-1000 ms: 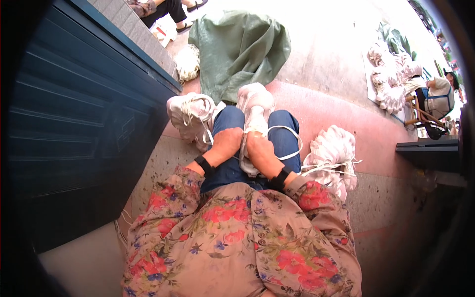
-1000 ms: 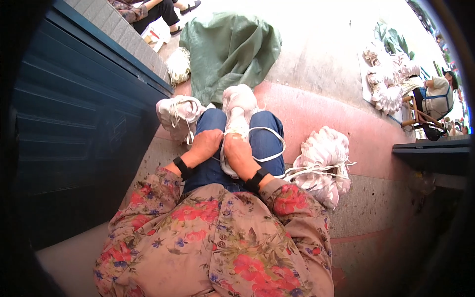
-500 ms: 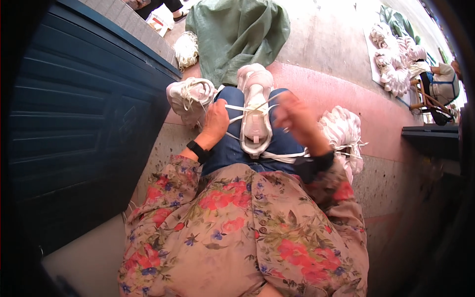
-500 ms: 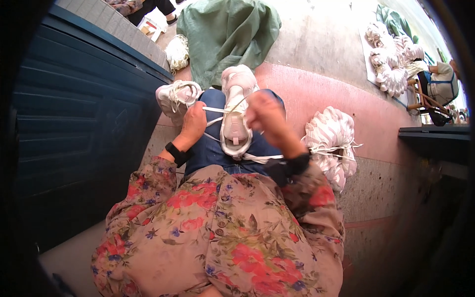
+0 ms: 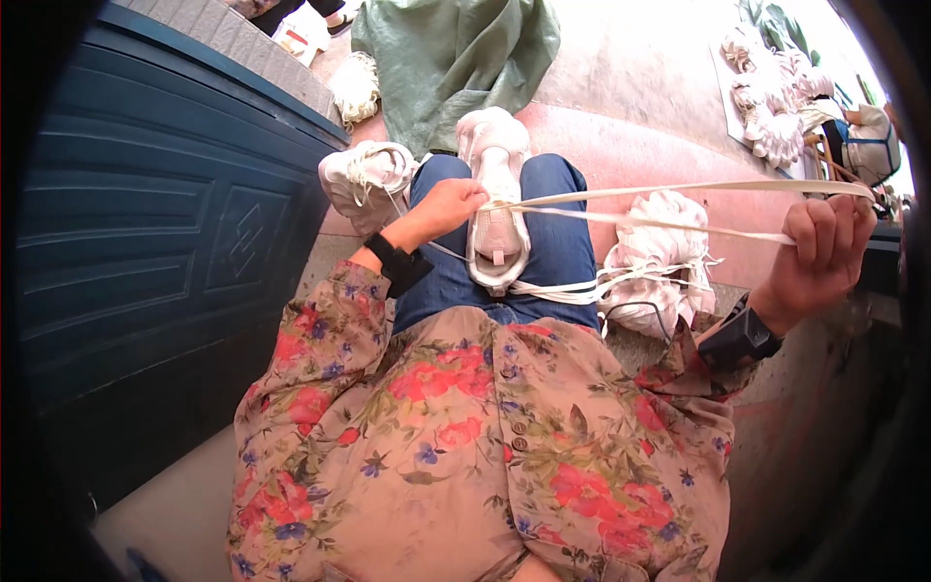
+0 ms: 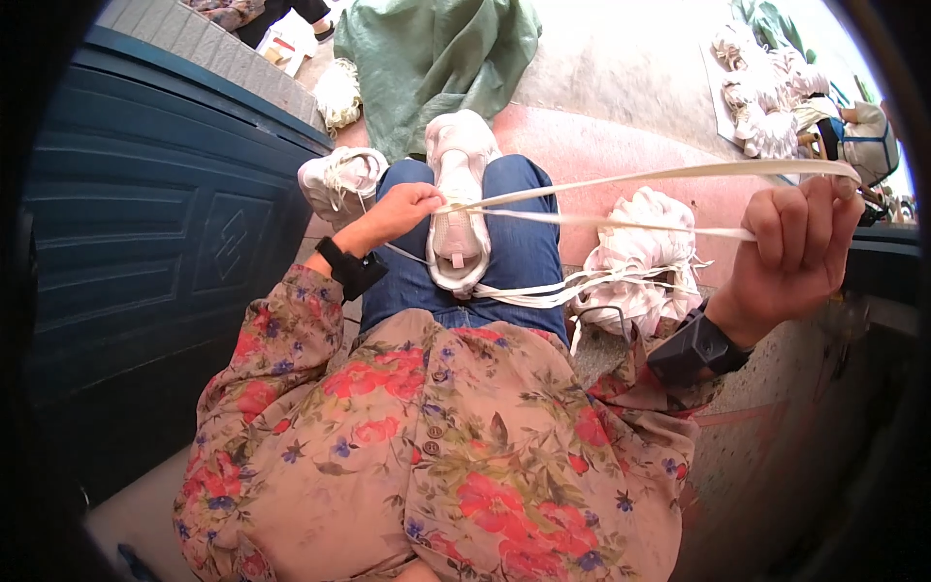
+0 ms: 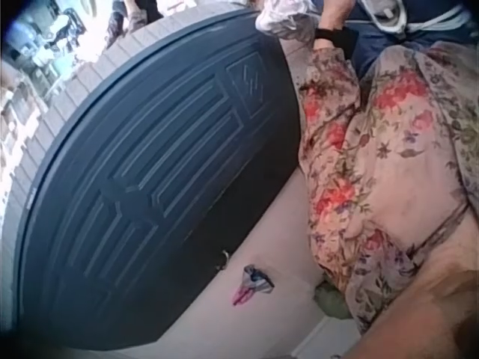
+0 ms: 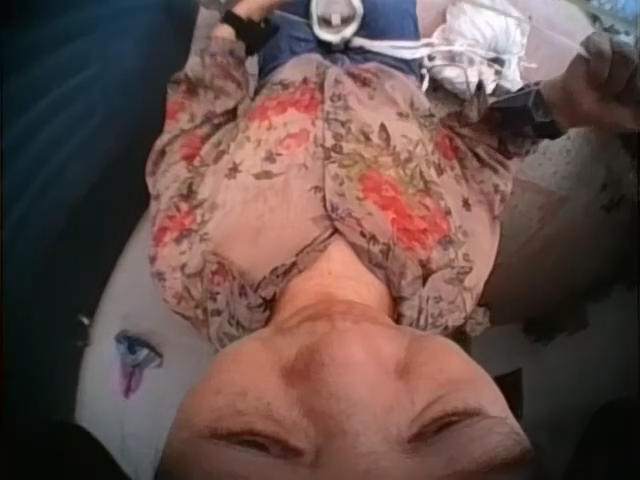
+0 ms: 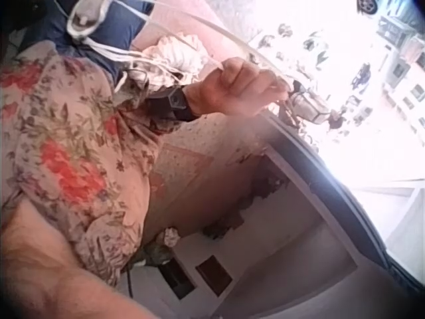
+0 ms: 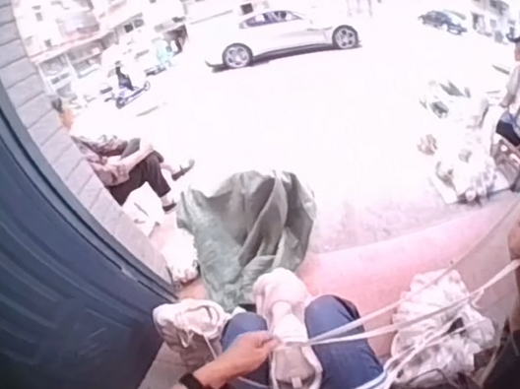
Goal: The recorder is tying shoe laces and then bundling pairs of shoes into large green sacks.
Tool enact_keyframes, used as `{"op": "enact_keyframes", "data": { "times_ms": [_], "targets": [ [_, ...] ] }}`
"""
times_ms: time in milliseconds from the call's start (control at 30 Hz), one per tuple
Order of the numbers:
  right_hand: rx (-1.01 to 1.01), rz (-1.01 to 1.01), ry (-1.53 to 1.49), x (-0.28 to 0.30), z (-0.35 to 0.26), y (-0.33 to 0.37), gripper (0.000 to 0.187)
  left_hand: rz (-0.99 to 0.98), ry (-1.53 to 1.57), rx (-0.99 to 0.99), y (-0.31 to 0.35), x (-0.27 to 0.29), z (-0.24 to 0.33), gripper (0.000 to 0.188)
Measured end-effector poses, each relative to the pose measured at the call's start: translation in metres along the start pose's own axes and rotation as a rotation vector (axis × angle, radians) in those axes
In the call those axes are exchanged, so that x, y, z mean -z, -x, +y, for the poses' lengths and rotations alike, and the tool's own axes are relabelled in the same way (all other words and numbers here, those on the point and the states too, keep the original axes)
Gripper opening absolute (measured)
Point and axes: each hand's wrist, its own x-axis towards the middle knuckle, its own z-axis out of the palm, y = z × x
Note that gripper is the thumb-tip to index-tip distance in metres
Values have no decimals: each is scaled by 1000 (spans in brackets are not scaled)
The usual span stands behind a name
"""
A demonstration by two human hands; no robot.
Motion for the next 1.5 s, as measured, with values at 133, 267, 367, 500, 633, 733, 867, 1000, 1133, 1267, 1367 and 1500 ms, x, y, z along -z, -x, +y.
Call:
{"op": "enact_keyframes", "data": {
  "times_ms": [133, 267, 367, 500, 633, 733, 867, 1000, 1133, 1267, 1367, 1500],
  "targets": [
    [-41, -100, 105, 12, -6, -7, 18, -384, -13, -4, -11, 5, 7, 20],
    [-35, 197, 152, 67, -5, -4, 17, -440, -7, -114, -13, 19, 0, 20],
    [-101, 741, 593, 92, 24, 11, 23, -290, 354, -112, -2, 54, 15, 19],
    [-674, 753, 1056, 122, 112, 53, 20, 101, 925, -81, 23, 129, 12, 15],
    [-761, 181, 1424, 137, 199, 103, 22, 370, 1387, -321, 51, 235, -26, 10],
    [-844, -10, 1427, 133, 213, 112, 26, 741, 1114, -110, 57, 243, -29, 18],
    [-911, -45, 1632, 108, 218, 109, 28, 638, 544, 211, 41, 156, -35, 17],
    [-820, -59, 1592, 101, 220, 115, 26, 133, -88, -381, 11, 30, -52, 16],
    [-759, -27, 1591, 103, 213, 118, 24, 27, -172, -109, 9, -17, -3, 20],
    [-806, -48, 1568, 106, 211, 118, 25, 211, -424, -16, 20, -29, 19, 17],
    [-823, -10, 1537, 109, 212, 118, 26, 215, -644, -52, 23, -31, 19, 14],
    [-907, 31, 1507, 112, 212, 118, 29, 239, -756, -166, 24, -38, 9, 12]
  ]
}}
